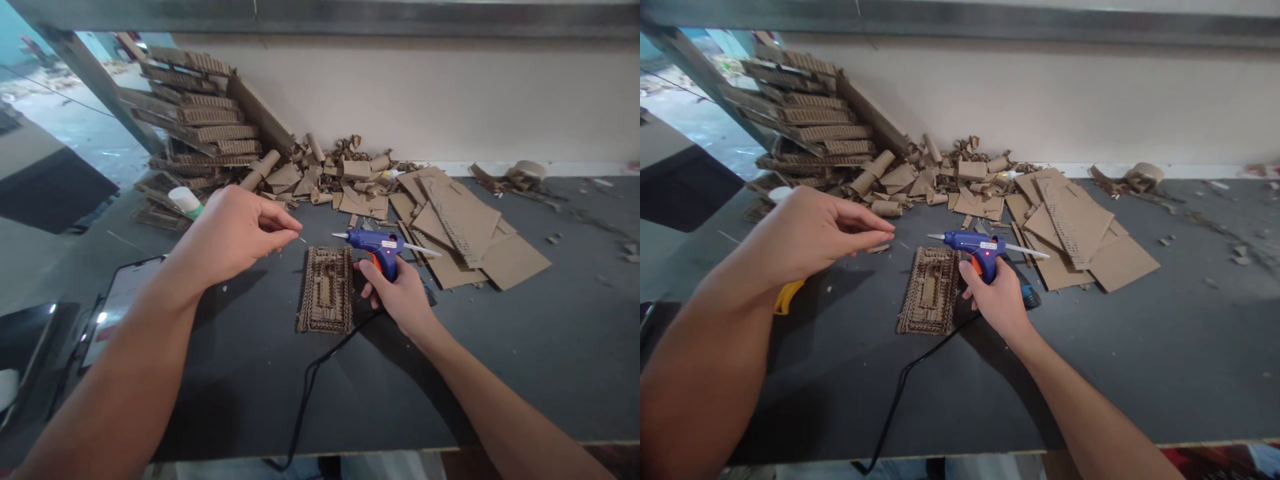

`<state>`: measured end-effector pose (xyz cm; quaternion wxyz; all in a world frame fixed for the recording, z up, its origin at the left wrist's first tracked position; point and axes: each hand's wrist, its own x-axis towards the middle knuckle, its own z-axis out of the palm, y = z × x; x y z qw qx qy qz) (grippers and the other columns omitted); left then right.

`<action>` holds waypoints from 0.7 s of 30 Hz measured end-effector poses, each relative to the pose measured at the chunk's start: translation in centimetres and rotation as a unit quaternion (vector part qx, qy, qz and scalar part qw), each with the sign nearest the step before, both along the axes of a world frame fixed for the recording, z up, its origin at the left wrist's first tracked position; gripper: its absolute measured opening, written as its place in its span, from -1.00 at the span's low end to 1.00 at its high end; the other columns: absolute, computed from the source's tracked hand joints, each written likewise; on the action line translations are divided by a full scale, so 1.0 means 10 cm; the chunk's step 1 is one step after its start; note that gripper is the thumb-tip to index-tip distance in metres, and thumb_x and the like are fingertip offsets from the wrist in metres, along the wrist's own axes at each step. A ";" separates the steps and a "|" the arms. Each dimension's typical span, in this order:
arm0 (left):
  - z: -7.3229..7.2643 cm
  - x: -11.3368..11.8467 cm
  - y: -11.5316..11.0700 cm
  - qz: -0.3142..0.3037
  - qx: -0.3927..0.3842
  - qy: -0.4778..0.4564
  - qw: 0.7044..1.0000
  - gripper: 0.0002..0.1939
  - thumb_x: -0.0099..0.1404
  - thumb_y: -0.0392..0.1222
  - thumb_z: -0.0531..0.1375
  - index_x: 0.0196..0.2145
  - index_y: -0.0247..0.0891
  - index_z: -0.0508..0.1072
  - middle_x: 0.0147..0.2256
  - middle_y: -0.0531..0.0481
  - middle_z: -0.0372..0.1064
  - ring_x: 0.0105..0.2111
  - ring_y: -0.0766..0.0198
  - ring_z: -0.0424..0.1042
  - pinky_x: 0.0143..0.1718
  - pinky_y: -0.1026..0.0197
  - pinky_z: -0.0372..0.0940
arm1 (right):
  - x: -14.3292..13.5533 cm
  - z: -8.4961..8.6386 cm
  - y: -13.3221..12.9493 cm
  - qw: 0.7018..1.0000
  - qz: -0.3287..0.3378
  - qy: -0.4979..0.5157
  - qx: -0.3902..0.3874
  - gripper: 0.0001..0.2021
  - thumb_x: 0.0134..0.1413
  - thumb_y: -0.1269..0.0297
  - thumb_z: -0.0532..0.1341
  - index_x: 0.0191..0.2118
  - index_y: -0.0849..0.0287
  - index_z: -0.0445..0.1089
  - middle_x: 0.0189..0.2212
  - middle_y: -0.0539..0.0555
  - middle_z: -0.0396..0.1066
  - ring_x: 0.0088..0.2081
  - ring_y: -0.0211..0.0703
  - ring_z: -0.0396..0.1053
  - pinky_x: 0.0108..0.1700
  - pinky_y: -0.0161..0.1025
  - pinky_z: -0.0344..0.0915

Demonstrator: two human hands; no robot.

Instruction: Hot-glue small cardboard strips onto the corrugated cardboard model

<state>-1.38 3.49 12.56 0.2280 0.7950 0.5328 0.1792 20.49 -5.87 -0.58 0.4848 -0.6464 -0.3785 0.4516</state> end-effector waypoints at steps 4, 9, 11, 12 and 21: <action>-0.01 0.01 -0.02 0.015 0.031 -0.040 0.999 -0.87 0.05 -0.11 0.45 -0.42 -0.17 0.66 -0.51 0.05 0.56 -0.50 0.27 0.50 -0.48 0.26 0.33 | 0.00 0.01 0.00 1.000 -0.006 0.000 0.008 -0.60 0.06 -0.10 0.32 -0.24 0.16 0.34 -0.50 0.08 0.52 -0.68 -0.31 0.26 -0.63 -0.29 0.22; -0.01 -0.03 -0.02 0.022 0.084 -0.068 0.994 -0.76 0.33 -0.06 0.26 -0.28 -0.26 0.65 -0.43 -0.01 0.58 -0.56 0.36 0.45 -0.54 0.32 0.37 | 0.01 -0.01 0.00 1.000 -0.004 0.002 0.016 -0.58 0.06 -0.13 0.32 -0.25 0.15 0.34 -0.53 0.05 0.50 -0.67 -0.31 0.26 -0.63 -0.31 0.22; -0.01 -0.05 0.00 0.024 0.104 -0.083 0.991 -0.73 0.42 -0.18 0.14 -0.15 -0.31 0.62 -0.32 -0.06 0.61 -0.49 0.36 0.50 -0.48 0.33 0.43 | 0.01 -0.02 0.01 1.000 -0.008 0.004 0.020 -0.58 0.05 -0.12 0.32 -0.24 0.15 0.34 -0.59 0.01 0.45 -0.67 -0.29 0.27 -0.63 -0.31 0.22; 0.00 -0.06 0.02 0.031 0.109 -0.091 0.989 -0.72 0.43 -0.23 0.11 -0.10 -0.33 0.60 -0.27 -0.08 0.61 -0.43 0.33 0.53 -0.44 0.32 0.46 | 0.01 -0.02 0.01 1.000 -0.009 0.004 0.022 -0.58 0.05 -0.12 0.32 -0.24 0.15 0.34 -0.61 0.00 0.43 -0.66 -0.28 0.28 -0.63 -0.31 0.22; 0.03 -0.13 0.02 0.094 0.088 -0.096 0.987 -0.85 0.20 -0.23 0.32 -0.28 -0.29 0.66 -0.44 -0.04 0.59 -0.45 0.22 0.58 -0.30 0.14 0.54 | 0.02 -0.02 0.00 0.999 -0.018 -0.006 0.027 -0.59 0.06 -0.12 0.32 -0.23 0.14 0.35 -0.60 -0.01 0.43 -0.63 -0.23 0.33 -0.63 -0.30 0.24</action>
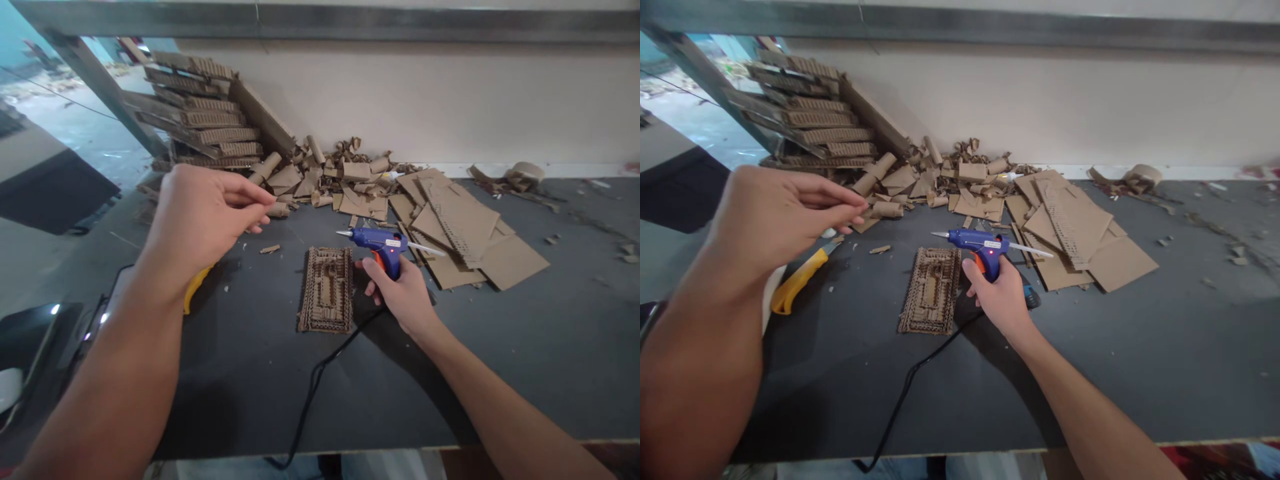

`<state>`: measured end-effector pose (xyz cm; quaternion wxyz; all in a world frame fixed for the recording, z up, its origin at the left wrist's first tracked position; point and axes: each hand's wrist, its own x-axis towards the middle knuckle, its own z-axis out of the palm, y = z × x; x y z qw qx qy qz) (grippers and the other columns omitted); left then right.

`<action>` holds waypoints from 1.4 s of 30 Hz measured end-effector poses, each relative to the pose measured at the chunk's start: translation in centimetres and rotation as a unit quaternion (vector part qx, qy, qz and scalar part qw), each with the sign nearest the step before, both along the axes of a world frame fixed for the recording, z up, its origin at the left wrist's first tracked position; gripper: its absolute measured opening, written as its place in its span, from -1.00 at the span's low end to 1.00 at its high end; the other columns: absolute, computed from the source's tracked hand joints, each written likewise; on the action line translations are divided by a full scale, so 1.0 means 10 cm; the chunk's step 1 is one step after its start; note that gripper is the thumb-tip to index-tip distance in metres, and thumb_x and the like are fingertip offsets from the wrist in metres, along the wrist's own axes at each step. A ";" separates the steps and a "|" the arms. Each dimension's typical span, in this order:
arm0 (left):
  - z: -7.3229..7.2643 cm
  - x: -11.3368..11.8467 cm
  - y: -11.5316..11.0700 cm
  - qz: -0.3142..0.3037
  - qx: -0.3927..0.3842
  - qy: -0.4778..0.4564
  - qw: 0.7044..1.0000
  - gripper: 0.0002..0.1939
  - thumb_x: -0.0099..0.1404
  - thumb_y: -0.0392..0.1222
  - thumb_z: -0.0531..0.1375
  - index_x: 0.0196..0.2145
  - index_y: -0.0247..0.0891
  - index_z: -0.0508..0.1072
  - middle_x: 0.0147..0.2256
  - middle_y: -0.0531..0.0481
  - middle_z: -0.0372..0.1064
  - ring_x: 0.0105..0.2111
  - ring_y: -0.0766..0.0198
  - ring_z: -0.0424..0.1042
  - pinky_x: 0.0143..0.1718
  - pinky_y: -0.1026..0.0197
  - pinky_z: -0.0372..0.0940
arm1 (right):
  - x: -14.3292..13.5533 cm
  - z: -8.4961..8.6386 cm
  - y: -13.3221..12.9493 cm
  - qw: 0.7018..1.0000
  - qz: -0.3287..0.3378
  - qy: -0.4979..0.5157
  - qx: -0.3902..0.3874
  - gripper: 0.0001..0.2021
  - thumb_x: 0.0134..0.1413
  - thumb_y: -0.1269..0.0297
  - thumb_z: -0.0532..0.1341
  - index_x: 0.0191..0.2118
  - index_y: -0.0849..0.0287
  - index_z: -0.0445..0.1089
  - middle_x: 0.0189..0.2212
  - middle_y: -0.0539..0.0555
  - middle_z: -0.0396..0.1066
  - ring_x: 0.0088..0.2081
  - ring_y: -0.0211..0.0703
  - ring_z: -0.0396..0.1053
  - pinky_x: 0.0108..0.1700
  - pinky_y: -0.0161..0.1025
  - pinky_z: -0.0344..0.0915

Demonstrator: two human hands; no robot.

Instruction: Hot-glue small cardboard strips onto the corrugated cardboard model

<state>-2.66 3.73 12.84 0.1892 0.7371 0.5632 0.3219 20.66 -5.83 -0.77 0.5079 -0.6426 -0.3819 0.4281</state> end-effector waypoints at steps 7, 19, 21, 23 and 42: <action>-0.21 0.18 0.00 -0.108 -0.061 0.069 0.990 -0.90 0.20 -0.21 0.29 -0.35 -0.21 0.64 -0.52 0.05 0.55 -0.51 0.27 0.53 -0.33 0.22 0.44 | 0.01 0.01 0.01 1.000 -0.003 -0.010 0.005 -0.60 0.06 -0.10 0.32 -0.25 0.15 0.35 -0.58 0.03 0.46 -0.64 -0.24 0.33 -0.63 -0.30 0.24; -0.66 0.53 -0.13 -0.239 -0.105 0.283 0.923 -0.80 0.30 -0.12 0.22 -0.32 -0.24 0.63 -0.37 -0.13 0.54 -0.38 0.09 0.51 -0.43 0.16 0.27 | 0.00 0.06 0.00 0.999 0.000 -0.033 0.002 -0.59 0.06 -0.12 0.31 -0.27 0.16 0.35 -0.64 -0.02 0.42 -0.69 -0.29 0.25 -0.62 -0.32 0.20; -0.68 0.53 -0.12 -0.235 -0.113 0.275 0.925 -0.81 0.28 -0.12 0.24 -0.31 -0.24 0.63 -0.38 -0.13 0.55 -0.38 0.09 0.51 -0.41 0.17 0.28 | 0.01 0.06 0.00 0.999 -0.001 -0.037 0.003 -0.60 0.07 -0.11 0.31 -0.27 0.16 0.35 -0.65 -0.03 0.41 -0.69 -0.29 0.25 -0.63 -0.33 0.19; -0.71 0.54 -0.10 -0.231 -0.116 0.270 0.927 -0.82 0.27 -0.12 0.25 -0.30 -0.24 0.63 -0.37 -0.13 0.55 -0.35 0.06 0.52 -0.37 0.14 0.29 | 0.01 0.06 0.00 0.999 -0.002 -0.036 0.003 -0.61 0.07 -0.11 0.31 -0.27 0.16 0.35 -0.65 -0.03 0.40 -0.69 -0.29 0.25 -0.63 -0.33 0.19; -0.78 0.51 0.06 -0.256 -0.194 0.191 0.927 -0.79 0.22 -0.08 0.27 -0.29 -0.22 0.64 -0.56 0.07 0.35 -0.52 0.27 0.36 -0.47 0.24 0.12 | 0.00 0.01 0.00 0.999 0.013 0.000 -0.045 -0.53 0.05 -0.13 0.32 -0.15 0.18 0.34 -0.48 0.11 0.52 -0.61 -0.18 0.43 -0.74 -0.35 0.21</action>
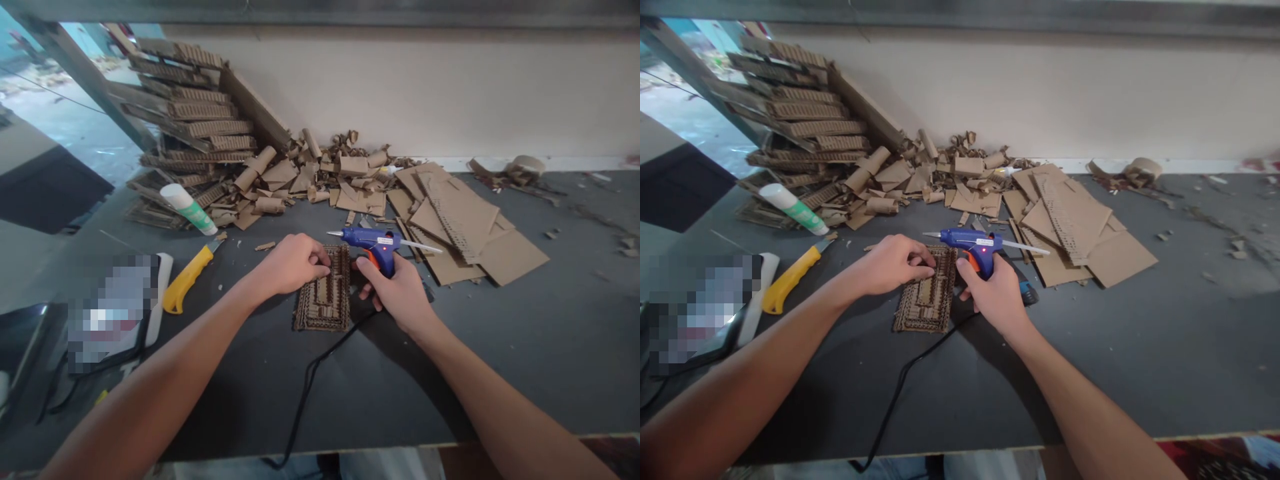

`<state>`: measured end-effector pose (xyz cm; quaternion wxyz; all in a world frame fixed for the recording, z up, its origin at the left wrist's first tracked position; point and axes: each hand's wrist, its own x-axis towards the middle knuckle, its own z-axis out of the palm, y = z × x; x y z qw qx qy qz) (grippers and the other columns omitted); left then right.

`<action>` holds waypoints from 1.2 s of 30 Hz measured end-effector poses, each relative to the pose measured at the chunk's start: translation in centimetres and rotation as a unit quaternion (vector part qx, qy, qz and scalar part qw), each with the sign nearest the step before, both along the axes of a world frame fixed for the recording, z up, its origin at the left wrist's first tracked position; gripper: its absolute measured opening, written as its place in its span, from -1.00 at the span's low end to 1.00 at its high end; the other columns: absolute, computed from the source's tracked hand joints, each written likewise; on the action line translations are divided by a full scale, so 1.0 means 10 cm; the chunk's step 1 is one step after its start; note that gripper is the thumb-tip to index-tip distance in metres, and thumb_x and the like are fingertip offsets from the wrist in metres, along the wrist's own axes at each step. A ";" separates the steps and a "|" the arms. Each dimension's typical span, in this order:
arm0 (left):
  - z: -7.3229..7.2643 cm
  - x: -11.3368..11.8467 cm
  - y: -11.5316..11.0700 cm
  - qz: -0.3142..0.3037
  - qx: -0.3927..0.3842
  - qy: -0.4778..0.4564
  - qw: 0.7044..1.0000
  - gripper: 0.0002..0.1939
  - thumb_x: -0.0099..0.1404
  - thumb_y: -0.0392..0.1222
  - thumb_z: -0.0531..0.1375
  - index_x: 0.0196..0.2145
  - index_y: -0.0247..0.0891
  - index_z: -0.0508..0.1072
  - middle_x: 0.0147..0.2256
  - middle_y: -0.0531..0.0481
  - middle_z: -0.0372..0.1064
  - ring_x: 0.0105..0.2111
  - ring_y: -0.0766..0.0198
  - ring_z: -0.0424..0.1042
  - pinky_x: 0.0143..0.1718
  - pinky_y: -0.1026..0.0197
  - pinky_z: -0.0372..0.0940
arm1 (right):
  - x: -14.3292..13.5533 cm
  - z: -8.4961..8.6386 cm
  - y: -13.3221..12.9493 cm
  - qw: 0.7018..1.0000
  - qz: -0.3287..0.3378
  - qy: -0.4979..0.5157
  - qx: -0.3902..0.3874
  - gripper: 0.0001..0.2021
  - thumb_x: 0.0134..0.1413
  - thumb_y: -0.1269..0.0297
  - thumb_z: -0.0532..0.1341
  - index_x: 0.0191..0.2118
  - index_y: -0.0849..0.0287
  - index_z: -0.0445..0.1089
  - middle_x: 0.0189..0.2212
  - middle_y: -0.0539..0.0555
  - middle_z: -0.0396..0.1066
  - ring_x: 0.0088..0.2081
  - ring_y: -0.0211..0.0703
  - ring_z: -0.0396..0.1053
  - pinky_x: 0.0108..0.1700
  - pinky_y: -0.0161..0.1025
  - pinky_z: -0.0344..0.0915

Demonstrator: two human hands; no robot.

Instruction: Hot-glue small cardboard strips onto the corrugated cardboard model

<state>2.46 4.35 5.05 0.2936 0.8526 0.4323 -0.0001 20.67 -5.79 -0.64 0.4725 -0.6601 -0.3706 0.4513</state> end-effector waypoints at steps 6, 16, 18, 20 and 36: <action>-0.03 -0.02 0.02 -0.002 -0.006 -0.007 1.000 -0.77 0.19 -0.05 0.29 -0.29 -0.21 0.66 -0.55 0.05 0.37 -0.52 0.29 0.34 -0.47 0.23 0.08 | -0.03 0.02 0.00 1.000 0.000 0.010 0.007 -0.56 0.04 -0.10 0.33 -0.18 0.18 0.33 -0.46 0.09 0.52 -0.61 -0.22 0.42 -0.73 -0.37 0.22; -0.08 -0.04 0.06 -0.003 -0.005 -0.030 1.000 -0.80 0.18 -0.07 0.31 -0.32 -0.20 0.67 -0.55 0.03 0.40 -0.53 0.30 0.34 -0.49 0.24 0.06 | -0.03 0.02 0.00 1.000 0.000 0.011 0.005 -0.56 0.05 -0.08 0.33 -0.15 0.19 0.34 -0.44 0.11 0.53 -0.61 -0.22 0.42 -0.72 -0.36 0.23; -0.09 -0.04 0.06 0.000 -0.008 -0.031 0.999 -0.80 0.18 -0.07 0.31 -0.32 -0.20 0.67 -0.54 0.02 0.41 -0.52 0.29 0.34 -0.48 0.24 0.07 | -0.03 0.01 0.00 1.000 -0.001 0.010 0.005 -0.55 0.05 -0.09 0.33 -0.15 0.19 0.34 -0.41 0.13 0.54 -0.61 -0.23 0.41 -0.73 -0.36 0.23; -0.09 -0.04 0.07 0.003 -0.008 -0.034 0.999 -0.80 0.18 -0.07 0.32 -0.32 -0.20 0.68 -0.52 0.02 0.42 -0.51 0.29 0.35 -0.47 0.24 0.07 | -0.03 0.00 0.00 1.000 -0.002 0.008 0.005 -0.55 0.04 -0.10 0.33 -0.15 0.19 0.34 -0.40 0.14 0.55 -0.61 -0.23 0.41 -0.73 -0.36 0.22; -0.08 -0.03 0.07 0.005 -0.016 -0.030 0.999 -0.83 0.18 -0.10 0.33 -0.32 -0.20 0.68 -0.45 -0.02 0.50 -0.46 0.26 0.38 -0.45 0.23 0.09 | -0.03 0.02 0.00 1.000 0.001 0.001 0.005 -0.55 0.04 -0.11 0.33 -0.18 0.19 0.35 -0.53 0.07 0.49 -0.64 -0.23 0.38 -0.72 -0.36 0.22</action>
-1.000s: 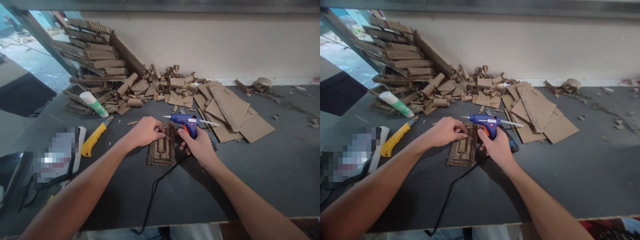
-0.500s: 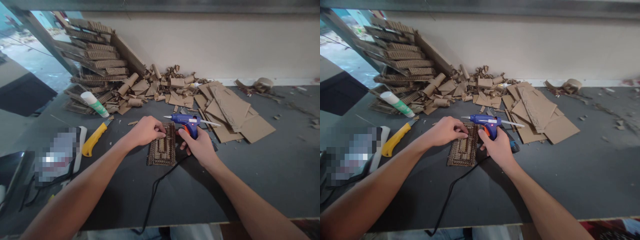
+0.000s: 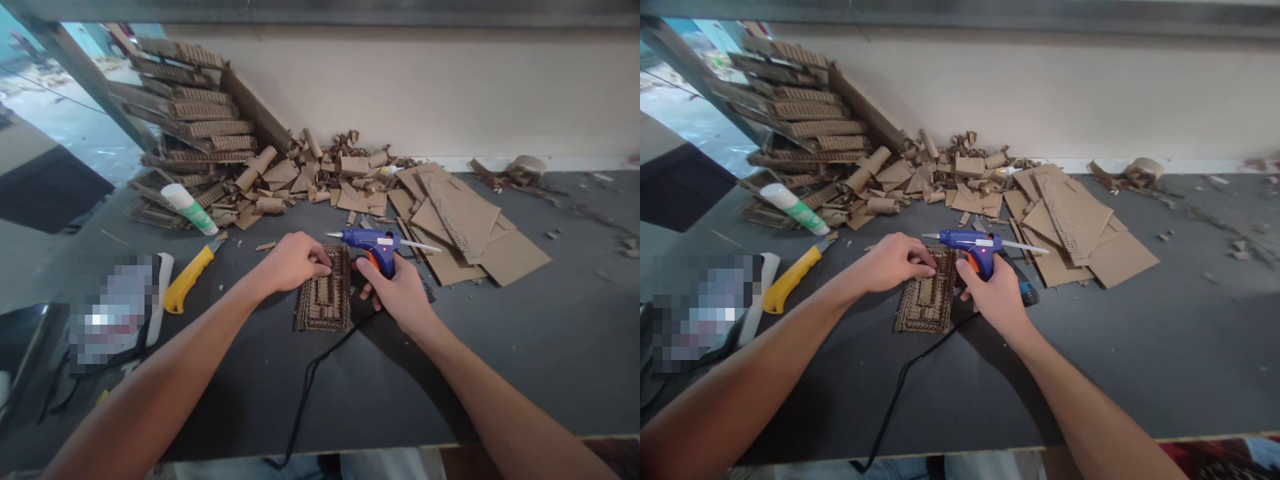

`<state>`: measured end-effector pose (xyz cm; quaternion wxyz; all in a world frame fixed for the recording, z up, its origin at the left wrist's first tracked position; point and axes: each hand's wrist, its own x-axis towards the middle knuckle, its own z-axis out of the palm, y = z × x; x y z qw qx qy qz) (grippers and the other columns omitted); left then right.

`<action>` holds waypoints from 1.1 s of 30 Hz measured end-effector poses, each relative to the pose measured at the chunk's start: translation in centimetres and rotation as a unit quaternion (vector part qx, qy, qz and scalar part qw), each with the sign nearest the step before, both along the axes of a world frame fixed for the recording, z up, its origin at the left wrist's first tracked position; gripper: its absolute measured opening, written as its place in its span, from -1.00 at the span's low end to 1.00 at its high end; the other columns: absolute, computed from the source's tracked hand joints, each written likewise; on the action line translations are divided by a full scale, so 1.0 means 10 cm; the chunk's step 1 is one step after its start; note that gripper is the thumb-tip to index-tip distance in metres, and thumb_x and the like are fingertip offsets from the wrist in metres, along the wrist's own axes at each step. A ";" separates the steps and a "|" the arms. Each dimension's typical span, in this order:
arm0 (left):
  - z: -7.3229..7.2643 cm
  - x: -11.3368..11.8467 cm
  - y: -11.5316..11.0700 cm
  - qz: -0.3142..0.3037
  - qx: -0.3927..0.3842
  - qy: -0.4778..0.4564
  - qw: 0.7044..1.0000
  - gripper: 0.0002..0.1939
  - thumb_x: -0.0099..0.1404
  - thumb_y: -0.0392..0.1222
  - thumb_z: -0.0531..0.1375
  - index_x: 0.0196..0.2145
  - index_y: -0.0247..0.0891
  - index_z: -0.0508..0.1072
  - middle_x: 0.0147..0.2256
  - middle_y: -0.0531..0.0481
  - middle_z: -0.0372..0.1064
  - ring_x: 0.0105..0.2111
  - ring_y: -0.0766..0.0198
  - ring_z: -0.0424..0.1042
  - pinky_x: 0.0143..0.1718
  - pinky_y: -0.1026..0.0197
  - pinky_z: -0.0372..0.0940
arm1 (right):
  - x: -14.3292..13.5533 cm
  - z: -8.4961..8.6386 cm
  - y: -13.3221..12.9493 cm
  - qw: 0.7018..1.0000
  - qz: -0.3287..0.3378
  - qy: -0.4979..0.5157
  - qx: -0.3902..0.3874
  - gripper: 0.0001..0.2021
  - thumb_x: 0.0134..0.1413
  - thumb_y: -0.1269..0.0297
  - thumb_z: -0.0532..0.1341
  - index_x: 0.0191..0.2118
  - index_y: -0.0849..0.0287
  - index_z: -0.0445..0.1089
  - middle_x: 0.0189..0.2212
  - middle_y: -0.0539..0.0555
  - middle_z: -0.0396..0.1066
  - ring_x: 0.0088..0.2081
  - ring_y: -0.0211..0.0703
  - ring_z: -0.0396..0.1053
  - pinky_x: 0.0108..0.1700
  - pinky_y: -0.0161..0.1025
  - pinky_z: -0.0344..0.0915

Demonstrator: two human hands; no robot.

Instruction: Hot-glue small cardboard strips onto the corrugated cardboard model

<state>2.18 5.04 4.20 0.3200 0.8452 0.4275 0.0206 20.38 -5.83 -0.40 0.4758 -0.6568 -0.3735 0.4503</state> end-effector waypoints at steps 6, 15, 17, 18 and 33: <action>0.02 0.01 0.00 0.006 -0.009 0.005 1.000 -0.83 0.16 -0.11 0.33 -0.32 -0.20 0.69 -0.42 -0.03 0.53 -0.44 0.25 0.39 -0.46 0.23 0.09 | 0.00 -0.03 0.00 1.000 0.001 -0.003 0.003 -0.55 0.03 -0.11 0.33 -0.19 0.19 0.35 -0.44 0.13 0.54 -0.62 -0.23 0.40 -0.72 -0.35 0.24; 0.03 0.01 -0.01 0.008 -0.019 0.003 1.000 -0.79 0.16 -0.08 0.32 -0.32 -0.22 0.69 -0.43 -0.05 0.54 -0.45 0.25 0.39 -0.46 0.23 0.10 | 0.01 -0.03 0.00 1.000 0.003 -0.006 0.004 -0.54 0.04 -0.12 0.33 -0.17 0.19 0.36 -0.60 0.02 0.44 -0.65 -0.21 0.38 -0.72 -0.36 0.23; 0.04 0.01 -0.01 0.005 -0.023 0.001 1.000 -0.78 0.16 -0.08 0.32 -0.31 -0.23 0.69 -0.43 -0.07 0.54 -0.45 0.25 0.40 -0.45 0.22 0.12 | 0.01 -0.03 0.00 1.000 0.003 -0.006 0.004 -0.53 0.04 -0.13 0.33 -0.17 0.19 0.36 -0.56 0.06 0.48 -0.63 -0.20 0.40 -0.71 -0.35 0.24; 0.04 0.01 -0.01 0.005 -0.026 0.001 1.000 -0.77 0.16 -0.07 0.32 -0.31 -0.24 0.69 -0.43 -0.07 0.55 -0.46 0.24 0.40 -0.45 0.22 0.12 | 0.01 -0.04 0.00 1.000 0.004 -0.009 0.003 -0.53 0.04 -0.14 0.33 -0.17 0.19 0.36 -0.56 0.06 0.48 -0.64 -0.21 0.39 -0.72 -0.35 0.24; 0.11 0.06 -0.13 0.022 0.038 0.063 0.997 -0.78 0.21 -0.09 0.29 -0.25 -0.20 0.69 -0.39 -0.08 0.55 -0.40 0.18 0.44 -0.44 0.19 0.14 | 0.01 -0.02 -0.01 0.999 0.010 -0.030 0.006 -0.54 0.05 -0.14 0.32 -0.20 0.19 0.36 -0.65 -0.01 0.42 -0.73 -0.28 0.28 -0.73 -0.36 0.20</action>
